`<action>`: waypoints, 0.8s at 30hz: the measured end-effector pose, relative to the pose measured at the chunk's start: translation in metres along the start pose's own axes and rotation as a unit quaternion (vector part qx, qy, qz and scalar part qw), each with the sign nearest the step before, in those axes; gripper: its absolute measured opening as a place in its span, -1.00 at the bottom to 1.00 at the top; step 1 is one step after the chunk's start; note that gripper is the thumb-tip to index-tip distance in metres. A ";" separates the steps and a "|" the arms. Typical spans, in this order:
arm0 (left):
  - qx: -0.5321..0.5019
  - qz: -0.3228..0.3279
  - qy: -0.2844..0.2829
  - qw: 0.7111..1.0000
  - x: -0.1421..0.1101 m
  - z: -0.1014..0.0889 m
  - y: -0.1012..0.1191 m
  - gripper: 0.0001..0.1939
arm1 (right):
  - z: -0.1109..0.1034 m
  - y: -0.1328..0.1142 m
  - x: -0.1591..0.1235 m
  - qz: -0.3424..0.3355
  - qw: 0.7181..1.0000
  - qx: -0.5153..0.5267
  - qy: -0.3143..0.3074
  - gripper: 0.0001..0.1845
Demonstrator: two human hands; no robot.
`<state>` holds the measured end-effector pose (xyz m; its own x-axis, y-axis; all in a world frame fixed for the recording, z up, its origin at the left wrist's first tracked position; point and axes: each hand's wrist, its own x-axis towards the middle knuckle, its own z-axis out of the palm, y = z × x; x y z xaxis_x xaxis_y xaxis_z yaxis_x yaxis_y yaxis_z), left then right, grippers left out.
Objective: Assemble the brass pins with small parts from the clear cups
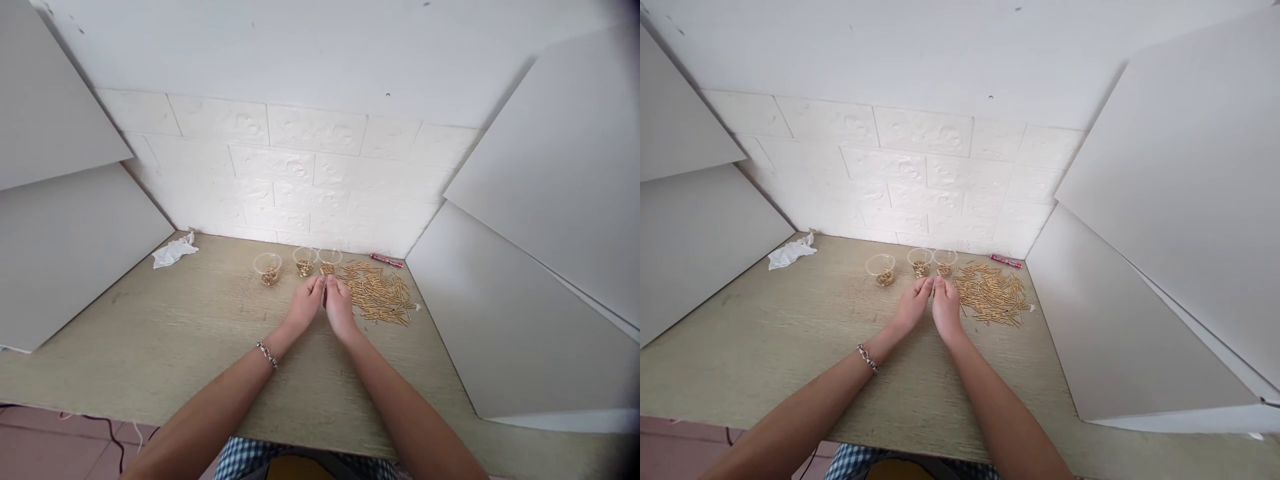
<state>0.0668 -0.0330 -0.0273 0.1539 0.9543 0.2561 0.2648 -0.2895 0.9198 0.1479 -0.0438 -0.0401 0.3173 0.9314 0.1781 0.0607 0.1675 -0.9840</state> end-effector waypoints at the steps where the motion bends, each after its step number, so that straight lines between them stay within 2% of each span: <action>1: -0.003 -0.002 0.004 1.000 0.000 0.000 0.000 -0.66 | 0.000 -0.001 -0.001 0.004 1.000 -0.003 0.001 -0.56; 11: 0.011 -0.005 0.026 1.000 -0.001 0.000 -0.003 -0.63 | 0.001 -0.002 -0.003 -0.011 1.000 -0.021 -0.005 -0.60; 17: 0.018 -0.015 0.021 1.000 -0.001 0.001 -0.005 -0.65 | 0.003 0.006 -0.002 0.028 1.000 -0.013 0.005 -0.58; 24: 0.009 -0.024 0.017 1.000 -0.002 0.004 -0.007 -0.68 | 0.008 0.006 -0.004 0.035 0.999 -0.001 0.021 -0.60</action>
<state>0.0680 -0.0334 -0.0357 0.1086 0.9692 0.2210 0.2887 -0.2435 0.9259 0.1393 -0.0438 -0.0465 0.3596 0.9267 0.1095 0.0383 0.1026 -0.9940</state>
